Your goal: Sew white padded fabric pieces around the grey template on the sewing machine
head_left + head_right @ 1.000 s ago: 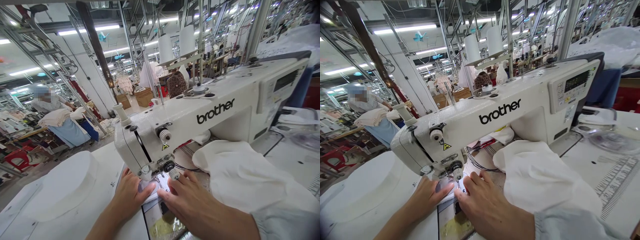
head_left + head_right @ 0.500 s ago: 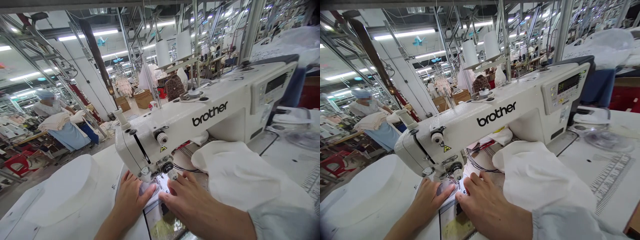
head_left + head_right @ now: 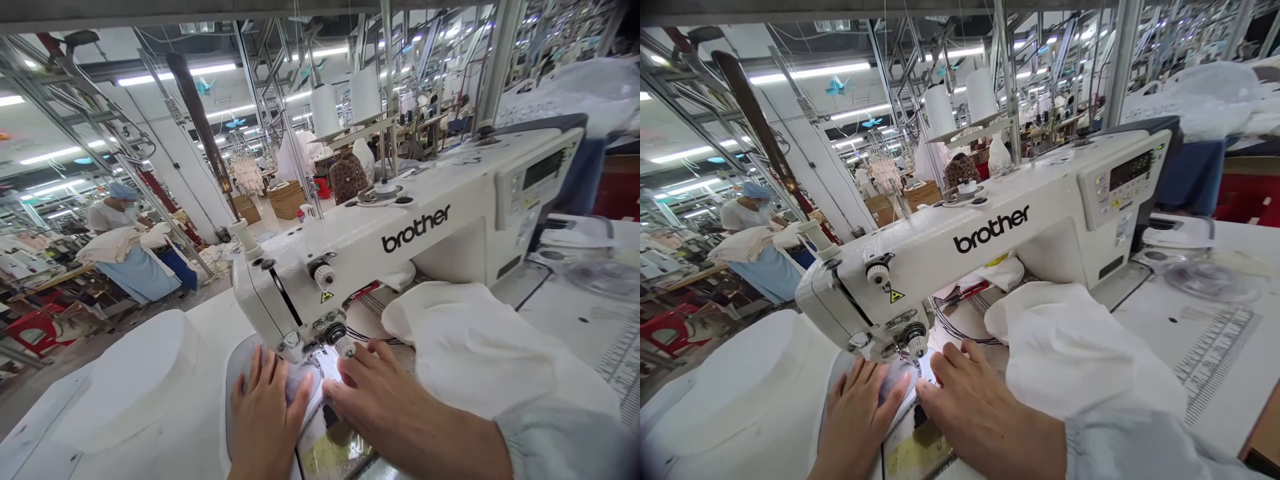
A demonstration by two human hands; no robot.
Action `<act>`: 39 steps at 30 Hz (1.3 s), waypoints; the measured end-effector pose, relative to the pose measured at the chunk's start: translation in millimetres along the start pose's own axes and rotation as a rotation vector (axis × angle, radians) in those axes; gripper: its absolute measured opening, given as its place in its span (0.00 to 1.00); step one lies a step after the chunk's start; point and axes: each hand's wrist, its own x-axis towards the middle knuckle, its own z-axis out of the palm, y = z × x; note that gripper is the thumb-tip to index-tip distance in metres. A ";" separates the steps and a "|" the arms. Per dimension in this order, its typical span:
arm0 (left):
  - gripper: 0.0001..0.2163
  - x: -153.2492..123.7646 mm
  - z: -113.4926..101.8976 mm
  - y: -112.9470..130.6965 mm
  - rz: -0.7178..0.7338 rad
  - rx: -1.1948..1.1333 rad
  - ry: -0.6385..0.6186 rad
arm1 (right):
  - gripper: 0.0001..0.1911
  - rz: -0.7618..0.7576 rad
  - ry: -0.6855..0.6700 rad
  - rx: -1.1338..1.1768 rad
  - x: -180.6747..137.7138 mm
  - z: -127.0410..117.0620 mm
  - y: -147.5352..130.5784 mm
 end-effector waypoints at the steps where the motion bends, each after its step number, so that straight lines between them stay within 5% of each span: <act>1: 0.19 0.3 1.4 -0.4 0.002 -0.007 0.010 | 0.08 0.005 0.000 0.005 0.7 -1.0 -0.2; 10: 0.13 3.7 8.6 -24.4 0.092 -0.165 0.056 | 0.07 0.021 -0.008 0.024 -0.4 -1.6 -0.3; 20: 0.12 19.7 4.1 -43.0 0.573 -0.372 0.064 | 0.08 0.008 -0.011 -0.021 1.6 -4.4 -1.4; 30: 0.13 4.0 5.7 -37.8 0.616 -0.216 0.291 | 0.02 -0.114 -0.002 -0.075 3.1 -14.1 -5.9; 39: 0.13 -0.8 13.8 -32.8 0.560 -0.054 0.350 | 0.03 -0.078 -0.005 -0.061 3.9 -11.6 -5.8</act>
